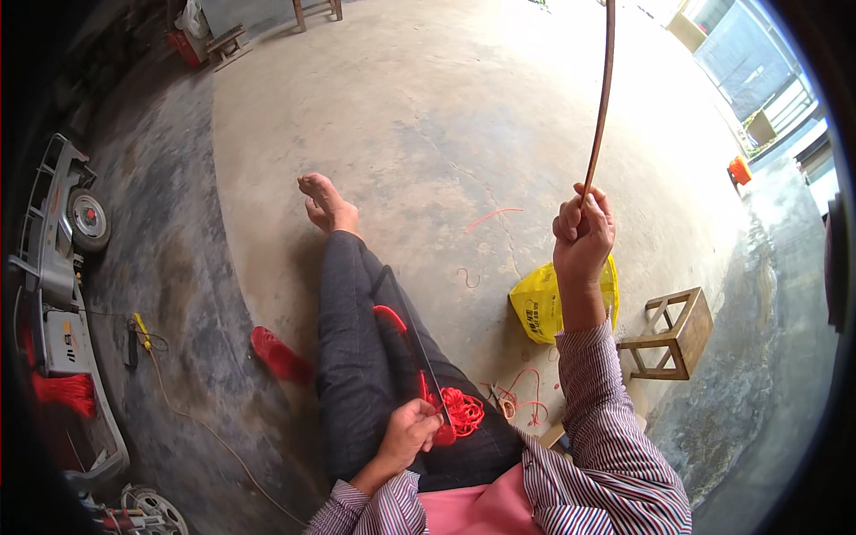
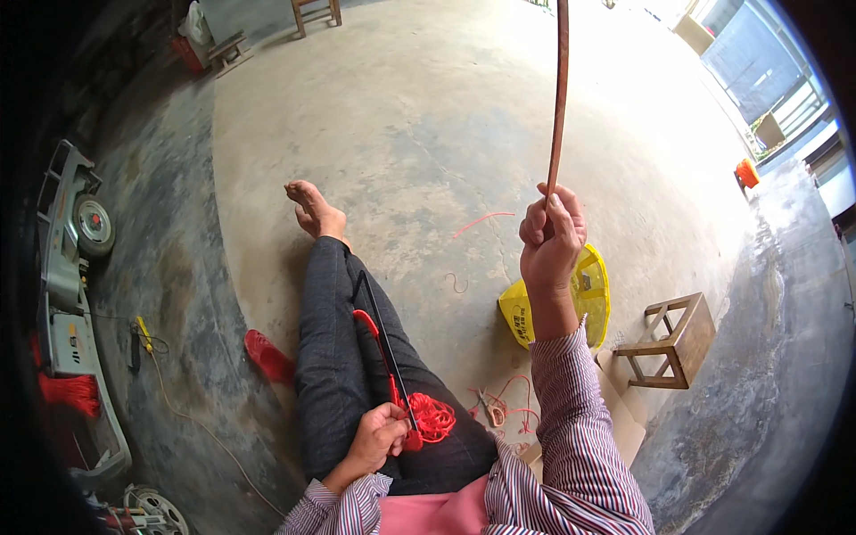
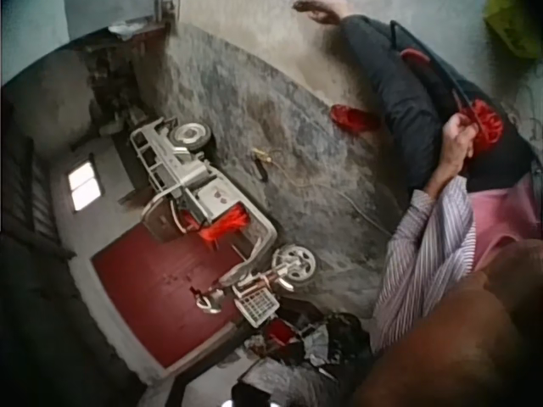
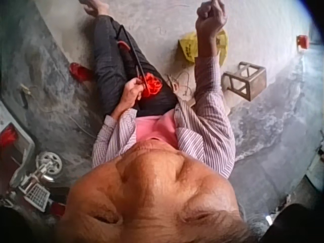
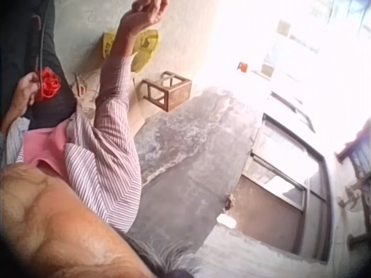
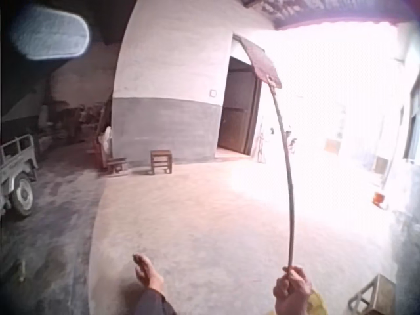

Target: Wrapping red yarn or string around a wire frame to construct a fly swatter.

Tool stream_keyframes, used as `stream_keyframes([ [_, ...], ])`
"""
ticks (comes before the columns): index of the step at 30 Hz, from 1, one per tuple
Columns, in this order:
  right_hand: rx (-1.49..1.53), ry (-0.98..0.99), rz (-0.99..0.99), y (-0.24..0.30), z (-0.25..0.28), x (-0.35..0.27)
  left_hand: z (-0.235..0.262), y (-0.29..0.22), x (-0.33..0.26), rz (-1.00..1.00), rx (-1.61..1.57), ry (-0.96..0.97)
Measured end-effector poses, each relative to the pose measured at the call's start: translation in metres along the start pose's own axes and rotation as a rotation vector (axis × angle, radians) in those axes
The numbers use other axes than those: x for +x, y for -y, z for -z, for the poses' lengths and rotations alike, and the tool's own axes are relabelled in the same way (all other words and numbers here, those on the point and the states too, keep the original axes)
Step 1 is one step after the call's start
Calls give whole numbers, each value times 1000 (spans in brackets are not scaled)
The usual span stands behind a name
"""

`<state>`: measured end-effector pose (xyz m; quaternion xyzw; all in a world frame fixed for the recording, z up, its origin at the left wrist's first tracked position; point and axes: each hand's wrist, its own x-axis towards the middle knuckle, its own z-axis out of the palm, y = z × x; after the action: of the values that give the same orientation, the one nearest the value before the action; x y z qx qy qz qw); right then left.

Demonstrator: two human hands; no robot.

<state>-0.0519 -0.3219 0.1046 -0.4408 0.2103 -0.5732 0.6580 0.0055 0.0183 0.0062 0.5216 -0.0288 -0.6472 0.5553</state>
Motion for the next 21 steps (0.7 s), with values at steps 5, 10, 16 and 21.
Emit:
stream_keyframes([
  [5,7,52,-2,2,5,-8,1,1,-2,-10,7,6],
  [10,7,59,0,8,10,-13,-2,1,-1,-17,4,7],
  [16,14,34,-17,9,11,-15,-1,2,-2,-9,-5,-7],
  [21,1,17,-39,9,13,-17,-3,4,4,-11,-5,14],
])
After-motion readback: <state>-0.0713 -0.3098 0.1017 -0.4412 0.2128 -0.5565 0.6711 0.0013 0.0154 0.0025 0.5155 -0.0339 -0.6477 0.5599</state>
